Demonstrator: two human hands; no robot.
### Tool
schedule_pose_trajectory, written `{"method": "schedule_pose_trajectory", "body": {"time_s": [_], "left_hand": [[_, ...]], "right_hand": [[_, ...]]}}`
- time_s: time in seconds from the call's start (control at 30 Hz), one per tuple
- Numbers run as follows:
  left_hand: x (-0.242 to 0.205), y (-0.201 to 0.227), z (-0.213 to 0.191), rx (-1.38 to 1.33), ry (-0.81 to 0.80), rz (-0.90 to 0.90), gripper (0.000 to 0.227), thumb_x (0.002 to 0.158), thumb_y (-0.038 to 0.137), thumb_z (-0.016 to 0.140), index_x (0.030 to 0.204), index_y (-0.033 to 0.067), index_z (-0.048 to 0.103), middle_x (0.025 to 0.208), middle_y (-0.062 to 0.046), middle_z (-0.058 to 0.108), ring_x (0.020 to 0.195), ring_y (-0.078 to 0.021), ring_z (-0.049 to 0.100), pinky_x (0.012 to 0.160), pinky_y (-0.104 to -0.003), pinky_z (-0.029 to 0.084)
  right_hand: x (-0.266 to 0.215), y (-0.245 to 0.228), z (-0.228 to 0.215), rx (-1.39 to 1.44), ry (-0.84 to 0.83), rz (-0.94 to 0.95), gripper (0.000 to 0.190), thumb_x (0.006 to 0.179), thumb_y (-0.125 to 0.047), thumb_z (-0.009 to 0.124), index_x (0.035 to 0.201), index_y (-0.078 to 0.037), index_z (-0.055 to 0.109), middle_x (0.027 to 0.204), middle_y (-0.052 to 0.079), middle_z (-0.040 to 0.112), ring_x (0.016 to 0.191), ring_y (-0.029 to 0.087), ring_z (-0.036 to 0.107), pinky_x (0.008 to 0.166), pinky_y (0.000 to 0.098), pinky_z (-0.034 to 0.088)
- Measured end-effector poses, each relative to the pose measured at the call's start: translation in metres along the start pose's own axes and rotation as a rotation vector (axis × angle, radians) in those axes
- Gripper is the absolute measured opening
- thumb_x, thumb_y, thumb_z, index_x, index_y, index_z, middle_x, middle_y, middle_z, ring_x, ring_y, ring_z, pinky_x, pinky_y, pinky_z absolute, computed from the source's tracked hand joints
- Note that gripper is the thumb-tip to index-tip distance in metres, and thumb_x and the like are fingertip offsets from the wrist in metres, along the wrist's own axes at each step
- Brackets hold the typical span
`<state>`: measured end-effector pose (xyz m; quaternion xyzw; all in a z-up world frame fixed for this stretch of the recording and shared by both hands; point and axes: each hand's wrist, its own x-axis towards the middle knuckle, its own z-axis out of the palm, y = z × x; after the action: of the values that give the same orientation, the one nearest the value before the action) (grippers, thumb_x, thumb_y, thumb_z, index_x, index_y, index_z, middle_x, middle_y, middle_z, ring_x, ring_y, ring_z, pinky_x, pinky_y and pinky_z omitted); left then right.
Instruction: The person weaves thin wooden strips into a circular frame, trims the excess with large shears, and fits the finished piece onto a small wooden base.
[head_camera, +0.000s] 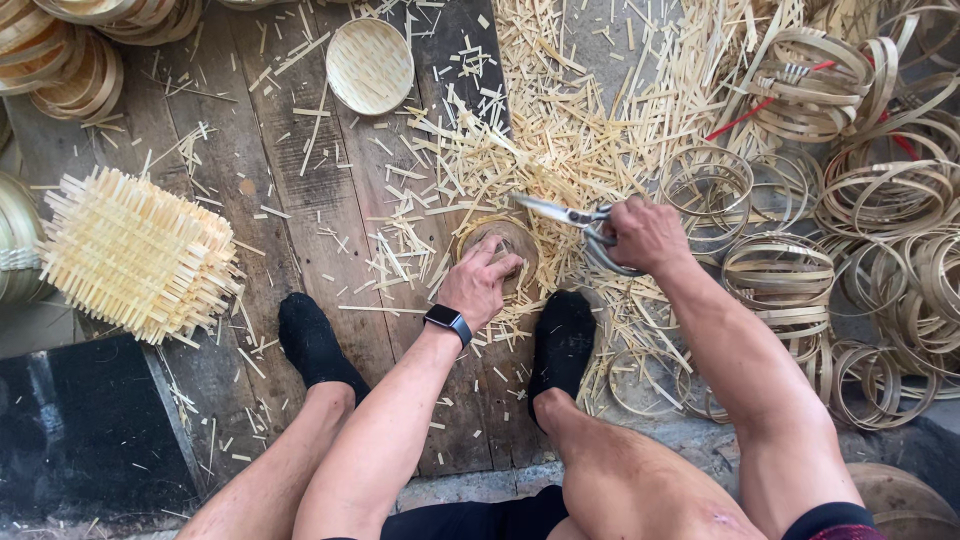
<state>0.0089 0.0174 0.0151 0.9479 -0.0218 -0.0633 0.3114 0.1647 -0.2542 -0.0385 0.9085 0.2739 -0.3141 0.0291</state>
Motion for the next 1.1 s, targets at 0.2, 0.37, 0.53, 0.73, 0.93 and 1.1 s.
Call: {"method": "schedule_pose_trajectory", "body": {"time_s": [0.2, 0.37, 0.53, 0.73, 0.93, 1.1], "left_hand": [[0.002, 0.002, 0.002, 0.036, -0.033, -0.034, 0.045, 0.078, -0.006, 0.064, 0.115, 0.0178, 0.074, 0.134, -0.014, 0.062, 0.125, -0.0314, 0.062, 0.1, -0.038, 0.056], [0.0, 0.001, 0.002, 0.048, -0.039, -0.028, 0.047, 0.079, -0.006, 0.064, 0.117, 0.02, 0.074, 0.134, -0.013, 0.062, 0.125, -0.0309, 0.062, 0.099, -0.039, 0.056], [0.002, -0.003, 0.007, 0.066, -0.029, -0.033, 0.046, 0.081, -0.002, 0.064, 0.118, 0.0229, 0.074, 0.137, -0.013, 0.061, 0.125, -0.0306, 0.061, 0.099, -0.039, 0.055], [0.002, 0.005, -0.003, 0.001, -0.033, -0.075, 0.052, 0.078, 0.002, 0.069, 0.125, 0.0249, 0.073, 0.138, -0.012, 0.061, 0.128, -0.0301, 0.059, 0.102, -0.039, 0.052], [0.003, -0.026, 0.0, -0.61, 0.14, -0.417, 0.078, 0.079, 0.027, 0.084, 0.145, 0.0147, 0.045, 0.123, -0.011, 0.069, 0.114, -0.0255, 0.065, 0.099, -0.035, 0.049], [0.013, -0.054, 0.031, -0.329, 0.013, -0.733, 0.039, 0.084, 0.029, 0.086, 0.118, 0.0121, 0.079, 0.103, -0.011, 0.081, 0.092, -0.0206, 0.077, 0.089, -0.033, 0.06]], "right_hand": [[0.002, -0.012, -0.007, 0.094, 0.163, 0.415, 0.075, 0.077, -0.043, 0.083, 0.118, 0.013, 0.055, 0.115, 0.025, 0.052, 0.108, 0.035, 0.051, 0.098, 0.0438, 0.045], [-0.01, -0.055, -0.017, 0.463, 0.084, 0.329, 0.07, 0.087, -0.047, 0.078, 0.135, 0.0, 0.057, 0.138, 0.028, 0.051, 0.13, 0.037, 0.051, 0.112, 0.0486, 0.041], [0.011, -0.112, 0.003, 1.134, -0.002, 0.204, 0.053, 0.088, -0.034, 0.078, 0.128, -0.003, 0.065, 0.115, 0.015, 0.073, 0.1, 0.021, 0.071, 0.089, 0.036, 0.058], [0.023, -0.121, 0.016, 1.029, 0.12, 0.266, 0.034, 0.081, -0.027, 0.084, 0.1, 0.0, 0.076, 0.091, 0.014, 0.078, 0.082, 0.02, 0.073, 0.077, 0.035, 0.058], [0.014, -0.106, 0.026, 1.056, 0.008, 0.273, 0.033, 0.081, -0.026, 0.088, 0.092, 0.003, 0.075, 0.079, 0.012, 0.074, 0.068, 0.017, 0.068, 0.063, 0.034, 0.056], [0.004, -0.091, 0.029, 1.286, -0.124, 0.258, 0.031, 0.082, -0.016, 0.086, 0.095, 0.007, 0.07, 0.073, 0.009, 0.068, 0.061, 0.019, 0.063, 0.054, 0.0345, 0.052]]}}
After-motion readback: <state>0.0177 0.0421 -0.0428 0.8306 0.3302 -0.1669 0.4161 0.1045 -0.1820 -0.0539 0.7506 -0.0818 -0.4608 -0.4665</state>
